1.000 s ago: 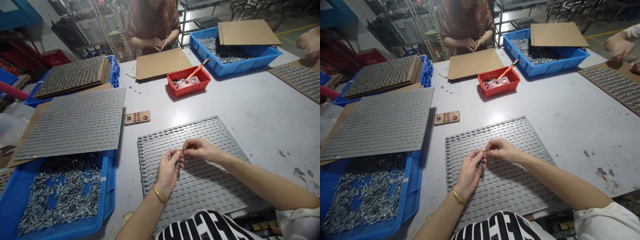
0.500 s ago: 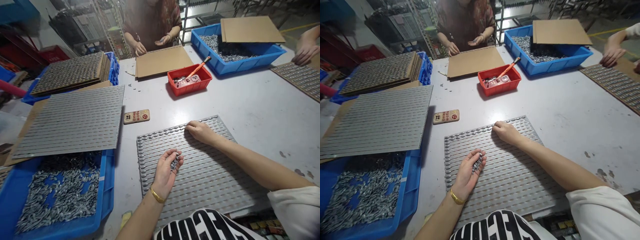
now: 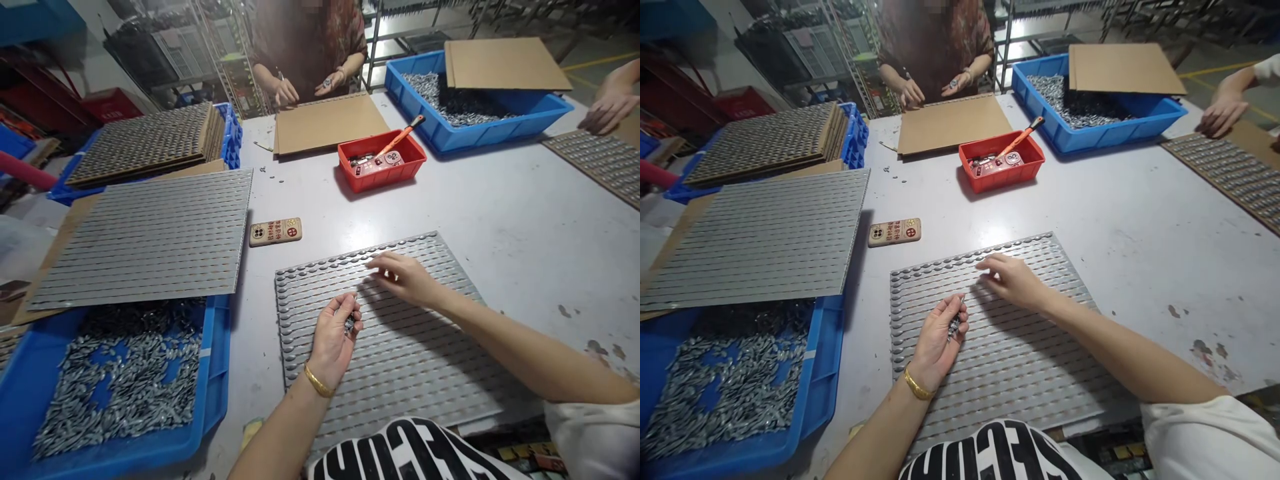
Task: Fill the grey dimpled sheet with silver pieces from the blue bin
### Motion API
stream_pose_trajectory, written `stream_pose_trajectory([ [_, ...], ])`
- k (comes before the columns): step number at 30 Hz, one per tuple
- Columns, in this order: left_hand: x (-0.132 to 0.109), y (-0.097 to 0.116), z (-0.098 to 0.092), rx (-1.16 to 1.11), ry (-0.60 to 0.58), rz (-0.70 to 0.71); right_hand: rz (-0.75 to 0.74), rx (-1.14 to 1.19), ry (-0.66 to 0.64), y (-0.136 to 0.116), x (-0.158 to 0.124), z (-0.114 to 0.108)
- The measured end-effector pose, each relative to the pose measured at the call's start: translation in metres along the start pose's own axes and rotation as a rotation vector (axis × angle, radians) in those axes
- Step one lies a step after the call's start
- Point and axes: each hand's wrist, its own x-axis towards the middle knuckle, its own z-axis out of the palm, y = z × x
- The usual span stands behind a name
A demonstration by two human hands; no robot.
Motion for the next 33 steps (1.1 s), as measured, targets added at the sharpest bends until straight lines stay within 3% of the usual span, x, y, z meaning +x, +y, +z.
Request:
stream_pose_trajectory([
  [2,0.001,-0.001,0.003,0.004,-0.002,0.016,0.083,0.257,-0.080,-0.022,-0.007,0.004],
  [4,0.002,-0.002,0.006,0.005,0.018,0.039,0.141,0.362,-0.095,-0.038,-0.013,0.009],
  [9,0.003,-0.006,0.015,-0.006,0.058,0.034,0.149,0.262,-0.019,-0.045,-0.021,0.019],
  [14,0.003,-0.009,0.021,0.001,0.065,-0.023,0.233,0.187,-0.049,-0.031,-0.019,0.013],
  [18,0.004,-0.003,0.022,-0.034,0.047,-0.091,0.273,0.207,-0.054,-0.003,-0.016,0.003],
  [23,0.002,0.006,0.014,-0.092,0.121,-0.080,0.127,-0.089,0.111,0.048,-0.008,-0.007],
  [25,0.001,0.004,0.012,-0.068,0.123,-0.097,0.070,-0.228,0.121,0.061,-0.004,-0.008],
  [33,-0.001,-0.002,0.010,-0.020,0.139,-0.100,-0.021,-0.457,-0.003,0.067,0.002,-0.008],
])
